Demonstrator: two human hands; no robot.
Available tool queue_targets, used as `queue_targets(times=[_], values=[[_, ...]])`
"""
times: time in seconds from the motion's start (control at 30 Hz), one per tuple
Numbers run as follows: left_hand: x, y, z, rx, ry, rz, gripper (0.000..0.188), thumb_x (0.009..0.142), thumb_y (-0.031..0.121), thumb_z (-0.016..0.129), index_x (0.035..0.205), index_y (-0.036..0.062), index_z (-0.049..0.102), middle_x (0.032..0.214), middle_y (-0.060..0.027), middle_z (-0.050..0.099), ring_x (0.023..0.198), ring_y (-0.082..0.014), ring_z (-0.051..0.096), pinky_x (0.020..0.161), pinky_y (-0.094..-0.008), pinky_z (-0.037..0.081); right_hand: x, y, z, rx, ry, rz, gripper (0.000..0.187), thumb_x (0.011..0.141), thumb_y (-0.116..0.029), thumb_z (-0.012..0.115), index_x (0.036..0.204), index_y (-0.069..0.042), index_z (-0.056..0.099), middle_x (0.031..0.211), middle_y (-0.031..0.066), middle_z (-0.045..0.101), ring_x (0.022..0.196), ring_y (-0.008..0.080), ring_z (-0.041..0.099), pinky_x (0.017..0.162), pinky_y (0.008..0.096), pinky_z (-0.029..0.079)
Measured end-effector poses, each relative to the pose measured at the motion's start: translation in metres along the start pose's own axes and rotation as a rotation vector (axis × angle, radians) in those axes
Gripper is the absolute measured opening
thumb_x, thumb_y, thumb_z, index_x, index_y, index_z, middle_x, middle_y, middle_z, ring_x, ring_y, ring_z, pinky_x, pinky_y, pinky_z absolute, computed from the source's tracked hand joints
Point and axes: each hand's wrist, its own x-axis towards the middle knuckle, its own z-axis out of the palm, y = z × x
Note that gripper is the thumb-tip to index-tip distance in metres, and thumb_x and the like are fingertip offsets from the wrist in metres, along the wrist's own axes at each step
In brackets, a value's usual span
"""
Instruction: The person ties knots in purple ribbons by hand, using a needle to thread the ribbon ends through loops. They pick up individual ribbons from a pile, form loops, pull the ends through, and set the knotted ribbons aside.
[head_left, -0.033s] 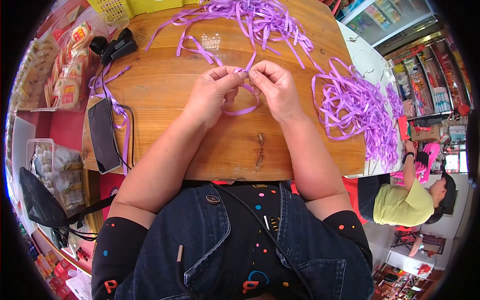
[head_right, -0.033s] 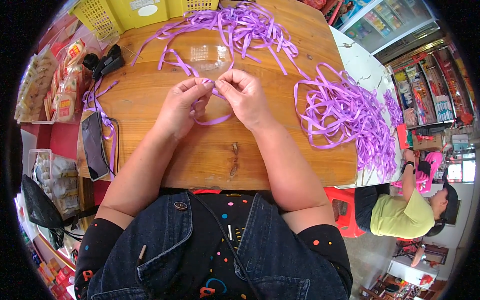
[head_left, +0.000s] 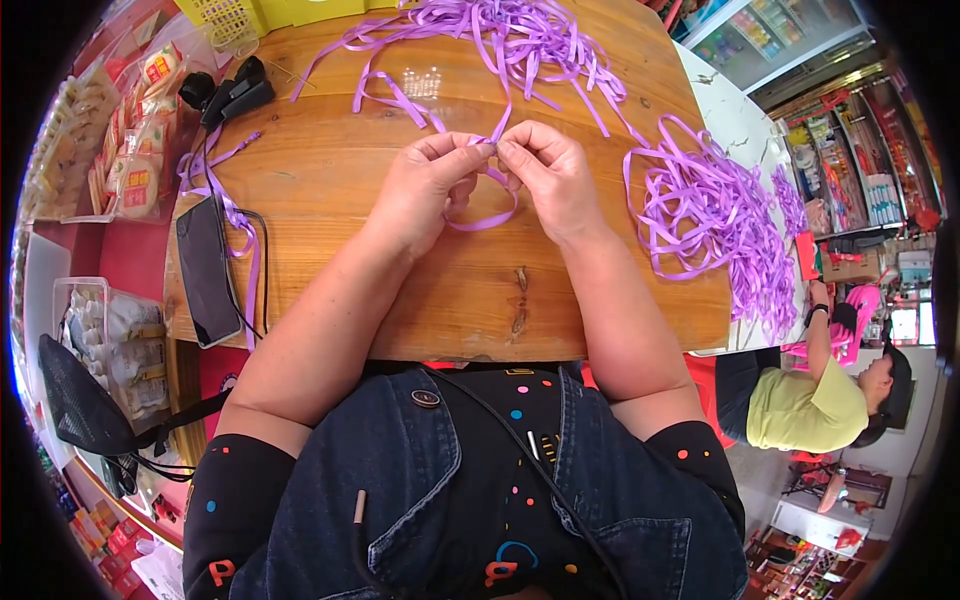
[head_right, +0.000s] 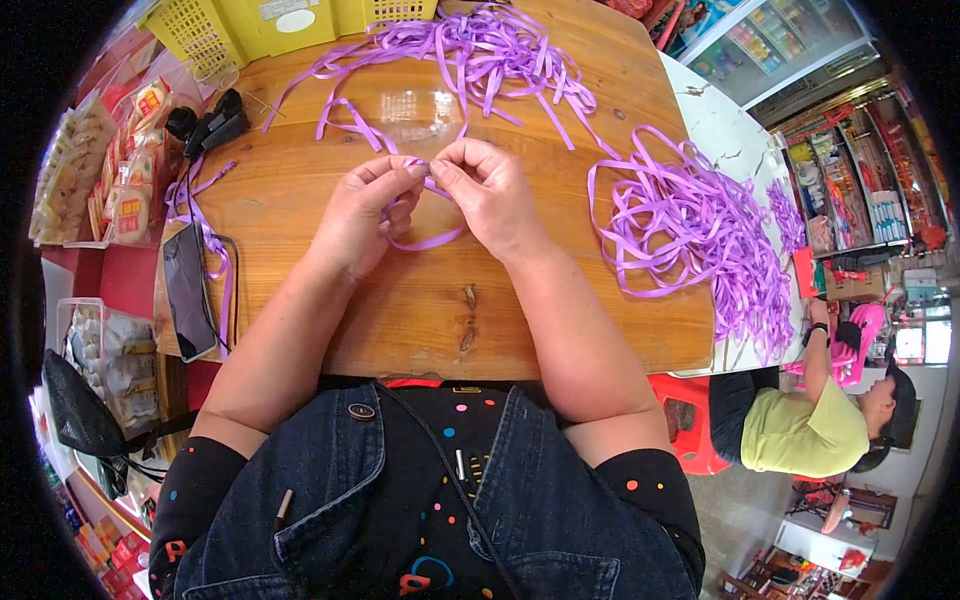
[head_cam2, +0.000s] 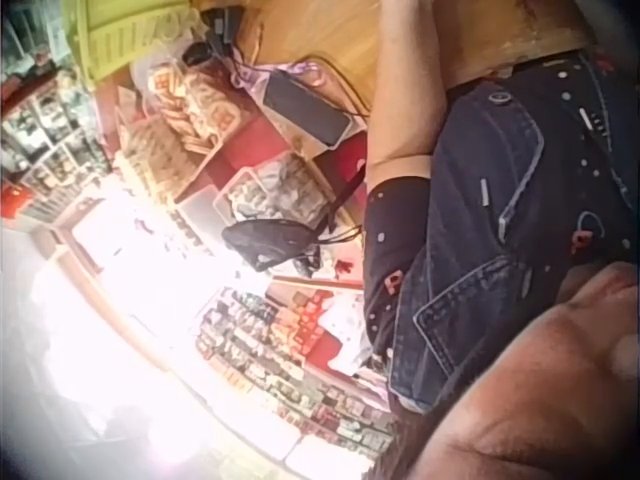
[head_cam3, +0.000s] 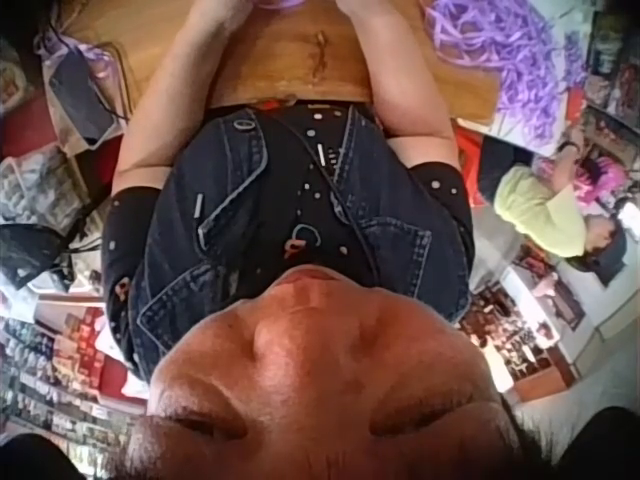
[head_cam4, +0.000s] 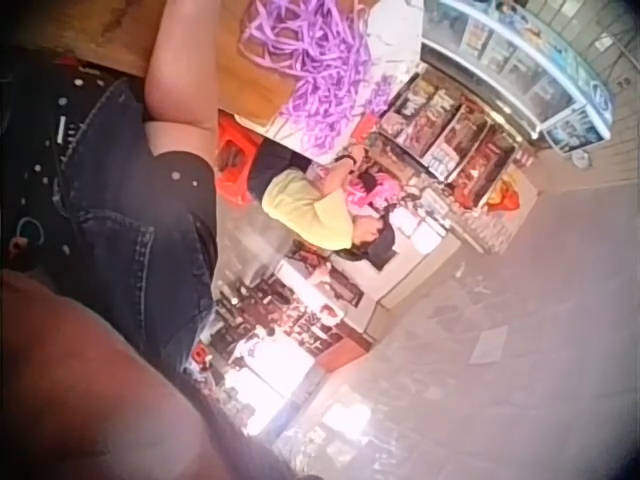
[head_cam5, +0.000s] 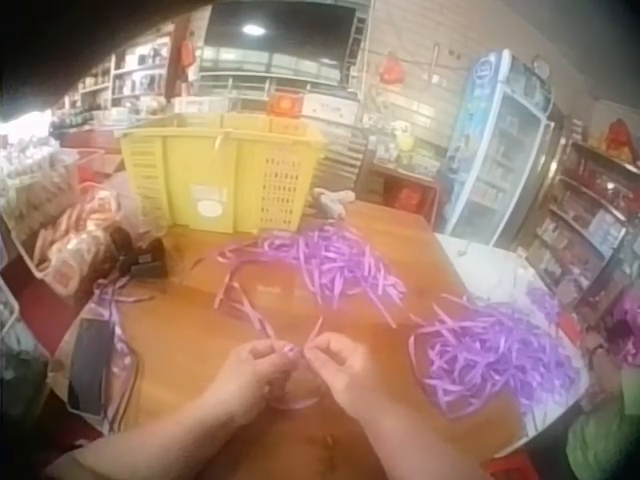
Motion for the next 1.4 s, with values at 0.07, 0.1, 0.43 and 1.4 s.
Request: queue_targets(times=[0.07, 0.1, 0.43, 1.4], values=[[0.0, -0.001, 0.0, -0.031, -0.005, -0.018, 0.011, 0.084, 0.018, 0.061, 0.085, 0.0067, 0.063, 0.059, 0.0055, 0.049, 0.048, -0.0022, 0.037, 0.043, -0.0178, 0.025, 0.0, 0.001, 0.0, -0.004, 0.0, -0.008, 0.009, 0.088, -0.01, 0.055, 0.083, -0.003, 0.059, 0.072, -0.0016, 0.055, 0.062, 0.0042, 0.047, 0.056, 0.0183, 0.038], [0.001, -0.001, 0.0, -0.032, -0.005, -0.019, 0.011, 0.084, 0.018, 0.061, 0.085, 0.0067, 0.063, 0.059, 0.0055, 0.049, 0.048, -0.0022, 0.037, 0.043, -0.0178, 0.025, 0.0, 0.0, 0.0, -0.04, 0.008, -0.045, 0.008, 0.088, -0.008, 0.055, 0.083, -0.003, 0.059, 0.072, -0.0019, 0.055, 0.062, 0.004, 0.047, 0.056, 0.0185, 0.038], [0.002, -0.002, -0.003, -0.079, 0.023, -0.011, 0.01, 0.084, 0.016, 0.062, 0.085, 0.0061, 0.063, 0.06, 0.0057, 0.05, 0.047, -0.0019, 0.037, 0.041, -0.018, 0.025, 0.001, -0.006, 0.008, -0.699, 0.164, -0.649, 0.009, 0.073, 0.004, 0.064, 0.08, 0.0, 0.061, 0.073, 0.0062, 0.059, 0.062, 0.0124, 0.054, 0.053, 0.0228, 0.041], [-0.001, -0.002, 0.005, 0.255, 0.115, 0.173, 0.013, 0.085, 0.015, 0.062, 0.087, 0.0024, 0.066, 0.068, 0.0047, 0.055, 0.057, -0.002, 0.045, 0.051, -0.0183, 0.036, -0.002, -0.009, 0.008, -0.702, 0.211, -0.567, 0.006, 0.075, 0.005, 0.06, 0.078, 0.001, 0.059, 0.074, 0.0076, 0.058, 0.06, 0.0132, 0.053, 0.053, 0.0241, 0.043]])
